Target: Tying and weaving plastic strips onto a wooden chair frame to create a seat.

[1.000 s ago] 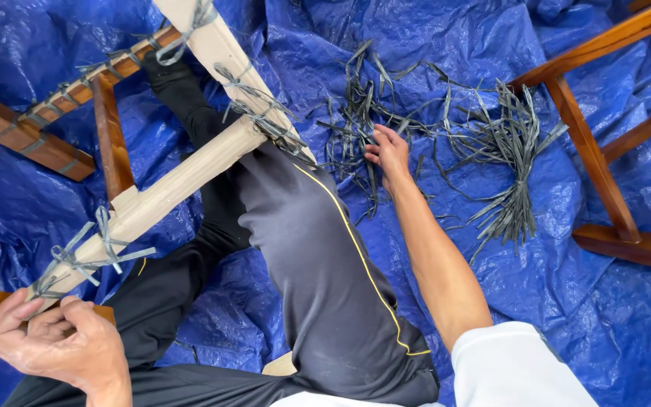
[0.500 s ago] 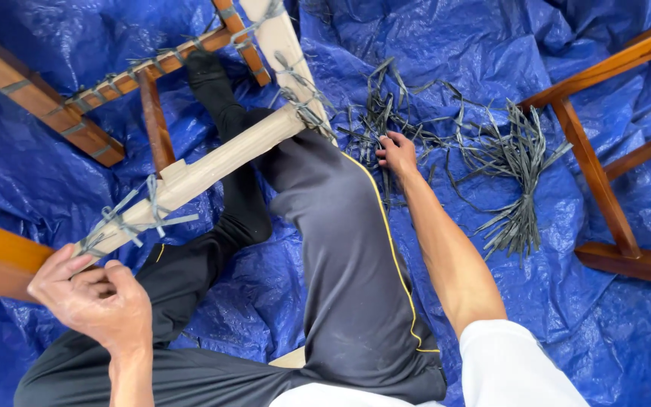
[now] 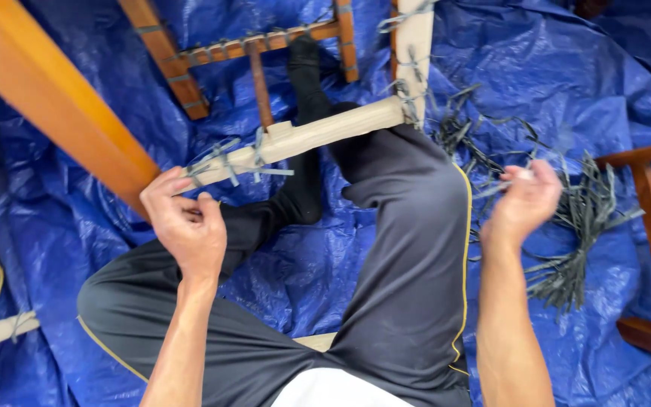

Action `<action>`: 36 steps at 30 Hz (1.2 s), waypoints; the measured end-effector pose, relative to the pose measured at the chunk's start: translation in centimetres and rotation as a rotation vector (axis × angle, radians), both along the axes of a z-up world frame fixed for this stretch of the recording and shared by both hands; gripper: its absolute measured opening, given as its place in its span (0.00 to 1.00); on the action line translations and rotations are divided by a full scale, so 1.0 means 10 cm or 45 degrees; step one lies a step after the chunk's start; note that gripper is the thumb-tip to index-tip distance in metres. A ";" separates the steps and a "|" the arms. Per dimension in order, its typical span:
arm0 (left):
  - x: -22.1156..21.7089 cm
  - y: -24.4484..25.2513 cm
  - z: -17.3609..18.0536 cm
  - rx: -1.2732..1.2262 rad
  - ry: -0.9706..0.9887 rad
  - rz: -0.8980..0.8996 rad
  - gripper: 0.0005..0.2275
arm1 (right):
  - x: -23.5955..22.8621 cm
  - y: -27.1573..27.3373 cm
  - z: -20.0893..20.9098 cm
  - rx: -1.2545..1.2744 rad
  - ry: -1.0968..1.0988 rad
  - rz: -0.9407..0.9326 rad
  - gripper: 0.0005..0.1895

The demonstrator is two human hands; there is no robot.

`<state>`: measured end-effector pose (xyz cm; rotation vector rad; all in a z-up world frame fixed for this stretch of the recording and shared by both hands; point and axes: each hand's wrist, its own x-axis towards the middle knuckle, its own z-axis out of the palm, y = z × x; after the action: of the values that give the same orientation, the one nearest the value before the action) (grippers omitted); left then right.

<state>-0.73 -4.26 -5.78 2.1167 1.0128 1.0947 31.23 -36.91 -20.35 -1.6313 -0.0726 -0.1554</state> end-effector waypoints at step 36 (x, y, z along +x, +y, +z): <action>1.22 0.26 0.08 -0.020 0.587 -0.785 0.11 | -1.39 2.65 0.70 0.626 1.171 0.439 0.07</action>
<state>11.51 -1.63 -4.97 2.4771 0.4702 0.3062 17.30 -10.45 -13.32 -1.0507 0.3620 0.7851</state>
